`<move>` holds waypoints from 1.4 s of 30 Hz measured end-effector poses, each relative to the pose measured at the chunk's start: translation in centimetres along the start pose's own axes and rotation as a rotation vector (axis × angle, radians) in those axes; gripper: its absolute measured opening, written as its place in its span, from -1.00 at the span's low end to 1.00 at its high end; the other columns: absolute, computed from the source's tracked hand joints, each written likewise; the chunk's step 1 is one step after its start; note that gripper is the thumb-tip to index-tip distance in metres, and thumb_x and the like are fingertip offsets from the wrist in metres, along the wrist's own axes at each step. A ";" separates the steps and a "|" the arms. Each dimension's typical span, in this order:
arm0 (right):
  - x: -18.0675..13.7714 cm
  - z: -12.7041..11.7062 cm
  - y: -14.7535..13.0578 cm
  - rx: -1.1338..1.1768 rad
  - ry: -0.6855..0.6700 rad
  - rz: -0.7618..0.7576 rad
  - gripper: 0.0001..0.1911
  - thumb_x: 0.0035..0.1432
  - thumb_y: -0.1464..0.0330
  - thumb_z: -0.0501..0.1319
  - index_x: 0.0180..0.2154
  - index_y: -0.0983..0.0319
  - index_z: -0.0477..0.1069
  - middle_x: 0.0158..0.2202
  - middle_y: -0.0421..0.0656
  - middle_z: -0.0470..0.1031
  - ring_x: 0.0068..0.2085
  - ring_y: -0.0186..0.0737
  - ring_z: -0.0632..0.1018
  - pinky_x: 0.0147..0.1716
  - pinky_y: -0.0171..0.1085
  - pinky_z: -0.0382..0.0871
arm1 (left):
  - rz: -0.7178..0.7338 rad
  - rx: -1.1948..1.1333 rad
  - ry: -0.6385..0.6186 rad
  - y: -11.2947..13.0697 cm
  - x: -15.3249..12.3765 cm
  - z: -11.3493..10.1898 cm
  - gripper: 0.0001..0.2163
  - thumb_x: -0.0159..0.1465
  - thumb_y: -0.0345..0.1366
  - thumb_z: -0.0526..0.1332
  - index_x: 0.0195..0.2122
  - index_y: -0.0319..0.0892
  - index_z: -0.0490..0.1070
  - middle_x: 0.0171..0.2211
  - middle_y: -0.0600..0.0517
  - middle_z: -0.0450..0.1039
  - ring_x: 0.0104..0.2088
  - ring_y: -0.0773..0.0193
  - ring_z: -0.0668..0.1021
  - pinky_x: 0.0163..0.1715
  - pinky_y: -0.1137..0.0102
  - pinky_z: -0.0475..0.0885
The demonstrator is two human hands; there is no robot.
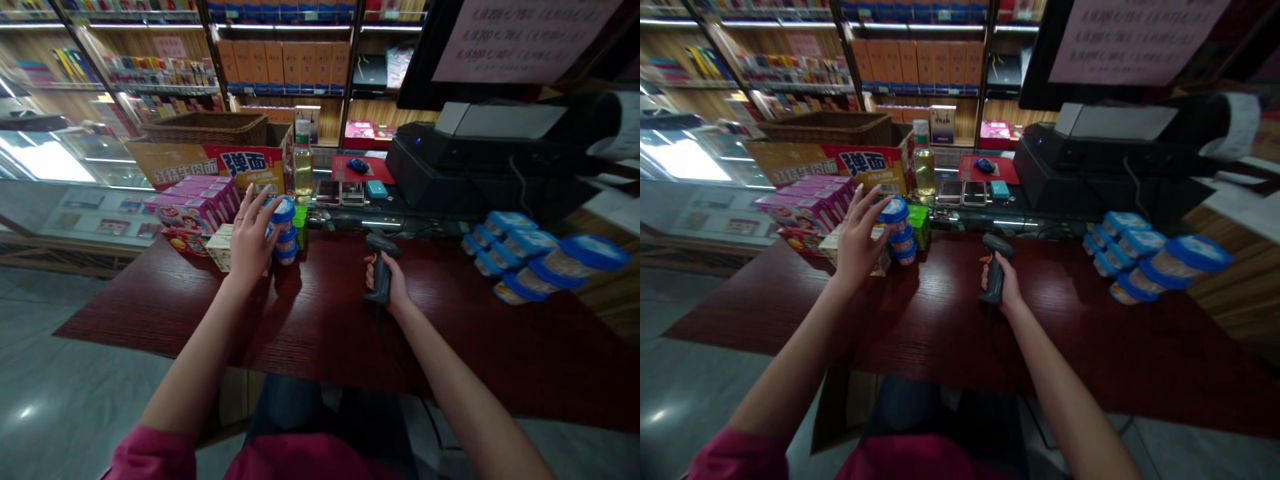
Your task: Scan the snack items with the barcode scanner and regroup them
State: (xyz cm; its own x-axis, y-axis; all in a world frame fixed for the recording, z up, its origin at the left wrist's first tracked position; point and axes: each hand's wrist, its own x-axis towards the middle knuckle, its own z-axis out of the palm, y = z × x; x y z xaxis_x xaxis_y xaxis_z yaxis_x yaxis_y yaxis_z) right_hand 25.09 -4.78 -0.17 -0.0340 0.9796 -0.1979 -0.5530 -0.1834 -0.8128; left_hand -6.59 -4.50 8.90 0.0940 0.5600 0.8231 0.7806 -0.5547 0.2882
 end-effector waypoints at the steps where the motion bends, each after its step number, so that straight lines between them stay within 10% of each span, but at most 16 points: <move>1: -0.1 -0.1 0.0 0.012 0.009 -0.022 -0.58 0.03 0.02 0.37 -0.30 0.25 0.51 -0.57 -0.29 0.37 -0.66 -0.41 0.35 -0.73 -0.41 0.23 | 0.010 0.011 0.055 0.7 -0.3 0.2 -0.55 0.38 -0.33 0.25 0.29 0.11 0.38 0.38 0.03 0.30 0.48 0.00 0.17 0.45 -0.04 0.17; 5: -1.1 -1.3 -0.6 0.044 0.087 -0.124 -0.55 -0.02 0.01 0.42 -0.30 0.26 0.52 -0.56 -0.29 0.40 -0.66 -0.41 0.37 -0.73 -0.41 0.27 | 0.126 -0.015 0.076 4.5 -2.4 3.6 -0.59 0.42 -0.39 0.17 0.24 0.11 0.41 0.25 0.02 0.47 0.39 0.08 0.35 0.42 0.04 0.25; 9: -3.5 -4.0 -1.9 0.047 0.242 -0.240 -0.50 -0.10 0.00 0.47 -0.30 0.26 0.51 -0.57 -0.31 0.40 -0.67 -0.41 0.38 -0.74 -0.40 0.28 | 0.339 -0.231 -0.289 9.5 -4.6 10.2 -0.59 0.40 -0.44 0.14 0.24 0.01 0.40 0.19 -0.05 0.52 0.31 0.11 0.45 0.31 0.11 0.40; 15: -9.5 -10.5 -5.0 0.032 0.566 -0.591 -0.55 -0.03 0.02 0.45 -0.33 0.25 0.48 -0.58 -0.31 0.41 -0.67 -0.39 0.42 -0.72 -0.37 0.34 | 0.254 -0.475 -0.640 18.5 -5.1 20.9 -0.51 0.32 -0.44 0.21 0.29 -0.16 0.30 0.22 -0.17 0.44 0.24 0.03 0.48 0.27 0.11 0.45; 23: -15.1 -18.5 -8.5 0.205 0.854 -0.712 -0.56 -0.02 0.01 0.39 -0.36 0.26 0.45 -0.61 -0.33 0.38 -0.66 -0.42 0.38 -0.71 -0.40 0.28 | 0.153 -0.755 -0.297 31.1 -4.4 31.4 -0.28 0.33 -0.24 0.31 0.44 -0.16 0.00 0.42 -0.27 0.11 0.45 -0.02 0.18 0.44 0.04 0.14; 31: -14.7 -18.9 -8.7 0.289 0.839 -0.703 -0.58 0.02 0.02 0.36 -0.32 0.24 0.43 -0.59 -0.33 0.37 -0.67 -0.39 0.39 -0.72 -0.37 0.27 | 0.220 -0.786 -0.248 36.9 2.1 34.7 -0.30 0.36 0.02 0.25 0.45 -0.06 0.09 0.48 -0.14 0.08 0.51 -0.06 0.02 0.47 0.01 -0.05; 42: -14.9 -19.2 -8.8 0.281 0.825 -0.704 -0.60 0.04 0.03 0.37 -0.33 0.23 0.41 -0.58 -0.31 0.39 -0.66 -0.38 0.41 -0.72 -0.37 0.32 | 0.149 -0.851 -0.217 36.9 5.0 33.2 -0.69 0.34 -0.05 0.32 0.05 -0.01 0.54 0.23 -0.05 0.48 0.34 -0.06 0.37 0.37 -0.04 0.15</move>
State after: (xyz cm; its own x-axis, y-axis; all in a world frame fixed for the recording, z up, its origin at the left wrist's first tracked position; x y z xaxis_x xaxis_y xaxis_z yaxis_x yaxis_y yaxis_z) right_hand 46.47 -19.36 -0.61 0.8653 0.4840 -0.1305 -0.4034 0.5175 -0.7546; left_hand 43.20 -1.73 7.46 0.3402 0.5021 0.7951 0.0352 -0.8517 0.5228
